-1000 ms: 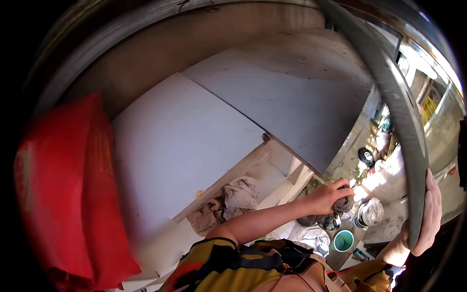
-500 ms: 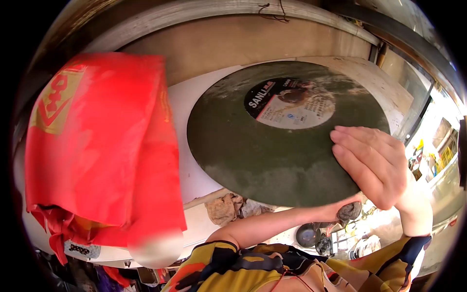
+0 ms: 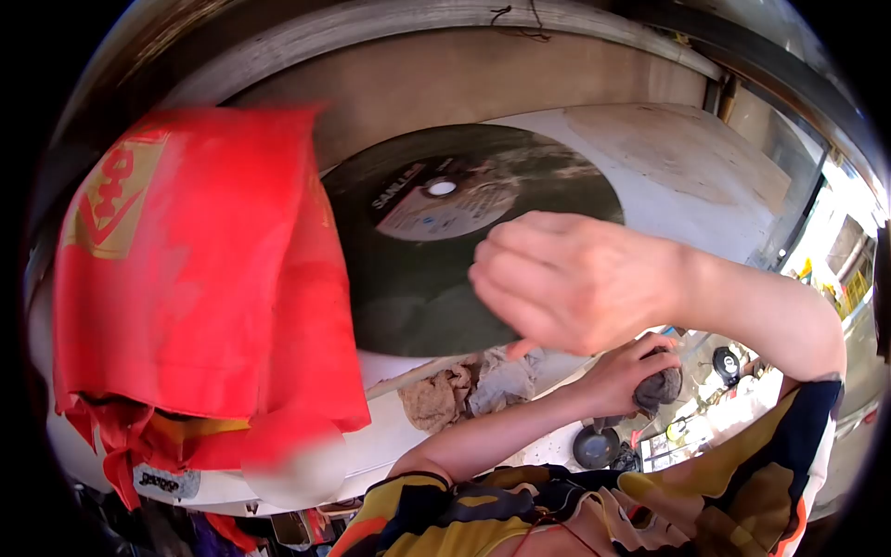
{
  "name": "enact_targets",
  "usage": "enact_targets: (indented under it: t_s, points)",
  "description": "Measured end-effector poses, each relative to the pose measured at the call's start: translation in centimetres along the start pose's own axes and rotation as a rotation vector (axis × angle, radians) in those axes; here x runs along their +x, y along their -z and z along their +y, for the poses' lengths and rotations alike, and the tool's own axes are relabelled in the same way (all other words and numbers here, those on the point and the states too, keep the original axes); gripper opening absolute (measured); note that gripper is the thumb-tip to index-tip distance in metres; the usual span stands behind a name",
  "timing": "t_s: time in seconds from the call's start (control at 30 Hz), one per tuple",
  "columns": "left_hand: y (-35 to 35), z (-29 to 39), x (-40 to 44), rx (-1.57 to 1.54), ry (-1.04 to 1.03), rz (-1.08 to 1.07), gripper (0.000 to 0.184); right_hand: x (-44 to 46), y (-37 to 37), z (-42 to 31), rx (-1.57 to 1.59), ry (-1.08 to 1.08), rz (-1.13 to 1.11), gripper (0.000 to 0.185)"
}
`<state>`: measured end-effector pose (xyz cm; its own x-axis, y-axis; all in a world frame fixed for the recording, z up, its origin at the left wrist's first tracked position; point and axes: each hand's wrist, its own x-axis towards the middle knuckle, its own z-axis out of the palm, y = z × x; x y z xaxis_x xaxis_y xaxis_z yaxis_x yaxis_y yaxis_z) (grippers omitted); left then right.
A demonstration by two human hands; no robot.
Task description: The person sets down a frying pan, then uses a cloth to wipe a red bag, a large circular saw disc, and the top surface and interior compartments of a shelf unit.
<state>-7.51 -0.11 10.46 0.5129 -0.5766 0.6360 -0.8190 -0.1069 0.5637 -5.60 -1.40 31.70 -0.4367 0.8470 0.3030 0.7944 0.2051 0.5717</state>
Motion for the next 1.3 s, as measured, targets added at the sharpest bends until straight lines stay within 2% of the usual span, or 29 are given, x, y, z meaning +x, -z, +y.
enact_targets:
  t_s: [0.03,0.1,0.17,0.23,0.33,0.4,0.43,0.47,0.5,0.53,0.57,0.63,0.7,0.73,0.77,0.8,0.9,0.97,1.03,1.07,1.1,1.17,1.2,1.23,1.3]
  points:
    - [0.3,0.1,0.0,0.005,0.012,0.003,0.064,0.5,-0.3,-0.1,-0.009,-0.013,-0.009,0.047]
    - [0.4,0.1,0.2,-0.025,0.016,-0.016,0.065,1.3,-0.8,-0.2,-0.073,0.039,0.074,0.042]
    - [-0.1,-0.4,0.4,-0.008,0.002,0.032,0.067,1.9,-1.1,-0.5,-0.049,0.008,0.083,0.044]
    - [-0.2,-0.2,0.6,-0.005,0.047,-0.057,0.069,2.1,-1.3,-1.2,-0.028,-0.034,0.093,0.045]
    - [0.4,1.0,1.3,0.014,0.093,-0.068,0.067,1.5,-0.2,-2.4,0.049,-0.173,0.025,0.058]
    - [1.5,2.1,1.6,-0.062,0.319,-0.224,0.059,0.4,0.7,-2.6,0.174,-0.318,-0.038,0.076]
    - [1.6,2.4,1.6,-0.103,0.434,-0.297,0.055,-0.3,1.1,-2.8,0.176,-0.322,-0.042,0.076]
    - [1.3,1.6,1.6,-0.04,0.454,-0.403,0.06,-1.1,1.4,-3.1,0.099,-0.335,-0.044,0.076]
    - [0.5,0.4,1.2,-0.042,0.454,-0.409,0.06,-1.6,2.1,-3.4,0.076,-0.352,-0.06,0.078]
    - [-0.7,-1.1,0.5,0.021,0.325,-0.271,0.06,-2.2,2.8,-3.7,0.052,-0.37,-0.076,0.079]
    - [-1.8,-2.2,-0.2,0.077,0.196,-0.131,0.06,-2.5,4.5,-3.8,0.094,-0.408,-0.051,0.073]
    - [0.7,-0.1,0.2,-0.166,0.145,-0.023,0.07,-4.3,7.6,-4.8,0.1,-0.538,-0.018,0.065]
    - [0.8,0.0,0.8,-0.088,0.108,-0.132,0.081,-6.7,10.7,-6.4,0.096,-0.706,0.043,0.059]
    - [1.5,1.3,1.3,-0.101,0.1,-0.146,0.081,-7.9,11.2,-7.7,0.086,-0.786,0.065,0.057]
    - [2.6,3.0,1.7,-0.206,0.137,-0.061,0.084,-8.9,10.8,-9.1,0.066,-0.831,0.09,0.061]
    - [3.0,4.1,2.0,-0.313,0.172,0.021,0.087,-9.3,10.5,-10.4,0.061,-0.884,0.114,0.057]
    - [1.6,3.0,2.3,-0.369,0.158,0.068,0.094,-11.9,8.4,-14.7,0.07,-1.093,0.05,0.083]
    - [1.3,4.2,3.1,-0.415,0.117,0.076,0.088,-12.6,6.0,-17.2,0.111,-1.236,0.114,0.09]
    - [0.9,5.4,3.7,-0.527,0.177,0.136,0.088,-13.2,3.1,-19.4,0.095,-1.341,0.183,0.106]
    - [0.6,5.3,3.9,-0.639,0.262,0.038,0.092,-13.3,2.1,-20.1,0.015,-1.392,0.241,0.103]
    - [0.2,5.3,4.1,-0.645,0.252,0.024,0.092,-13.6,1.5,-20.5,-0.068,-1.437,0.301,0.101]
    - [-0.2,5.2,4.3,-0.631,0.163,-0.006,0.096,-14.9,1.1,-21.0,-0.026,-1.475,0.399,0.094]
    - [0.4,5.6,4.7,-0.509,0.045,-0.06,0.102,-15.5,1.6,-21.4,0.028,-1.52,0.461,0.09]
    - [1.1,6.7,4.8,-0.532,0.038,-0.115,0.106,-16.0,2.5,-21.7,0.145,-1.584,0.621,0.091]
    - [3.1,9.5,4.9,-0.226,-0.114,-0.163,0.106,-16.4,4.2,-21.0,0.229,-1.685,0.961,0.094]
